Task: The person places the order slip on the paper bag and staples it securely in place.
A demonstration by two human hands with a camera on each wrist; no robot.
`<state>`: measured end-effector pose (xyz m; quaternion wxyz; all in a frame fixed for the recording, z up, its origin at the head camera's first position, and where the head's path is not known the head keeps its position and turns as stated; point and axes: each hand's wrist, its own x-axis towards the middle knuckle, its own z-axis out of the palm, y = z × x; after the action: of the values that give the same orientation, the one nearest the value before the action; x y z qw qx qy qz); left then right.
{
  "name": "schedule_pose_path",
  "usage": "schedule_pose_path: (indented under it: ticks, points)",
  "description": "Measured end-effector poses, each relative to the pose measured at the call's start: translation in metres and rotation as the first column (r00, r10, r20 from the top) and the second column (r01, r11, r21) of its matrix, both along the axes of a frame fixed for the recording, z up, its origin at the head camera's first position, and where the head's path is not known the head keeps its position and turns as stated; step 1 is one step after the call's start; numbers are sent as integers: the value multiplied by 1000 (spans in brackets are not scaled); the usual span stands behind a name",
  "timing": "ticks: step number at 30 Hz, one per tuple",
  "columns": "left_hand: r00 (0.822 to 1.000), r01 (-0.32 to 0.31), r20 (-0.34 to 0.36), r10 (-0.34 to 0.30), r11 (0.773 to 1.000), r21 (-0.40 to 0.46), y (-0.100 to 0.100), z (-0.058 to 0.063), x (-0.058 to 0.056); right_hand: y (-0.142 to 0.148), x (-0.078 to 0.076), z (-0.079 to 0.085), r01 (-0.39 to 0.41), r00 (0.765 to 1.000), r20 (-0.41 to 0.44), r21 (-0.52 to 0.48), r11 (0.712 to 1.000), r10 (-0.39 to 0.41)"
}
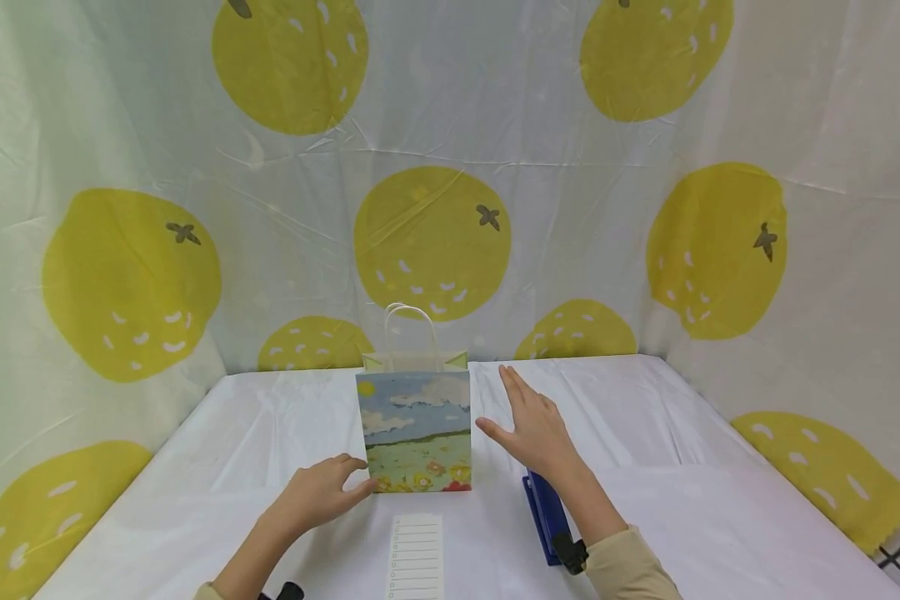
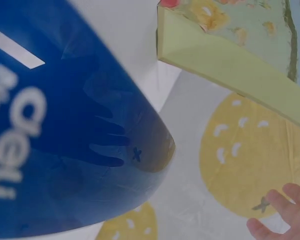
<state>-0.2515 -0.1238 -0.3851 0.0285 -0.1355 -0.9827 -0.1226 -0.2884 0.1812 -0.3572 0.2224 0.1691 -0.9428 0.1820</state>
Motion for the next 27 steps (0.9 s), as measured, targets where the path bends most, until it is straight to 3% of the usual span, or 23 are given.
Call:
schedule_pose_path:
  ticks: [6,13,21,27]
  points:
    - [999,-42,13,43,998,-39,2,0,2,-2,0,1,-12,1000,0,2,1000,12]
    - [999,20,31,-20,1000,-2,5,-3,6,-3,-3,0,-20,1000,-7,8,1000,20]
    - [994,91,69,-90,996,-15,15,-6,8,-6,-3,2,-33,999,0,-3,999,33]
    - [990,125,59,-124,992,-14,21,-8,10,-8,-5,3,-39,999,0,-7,999,39]
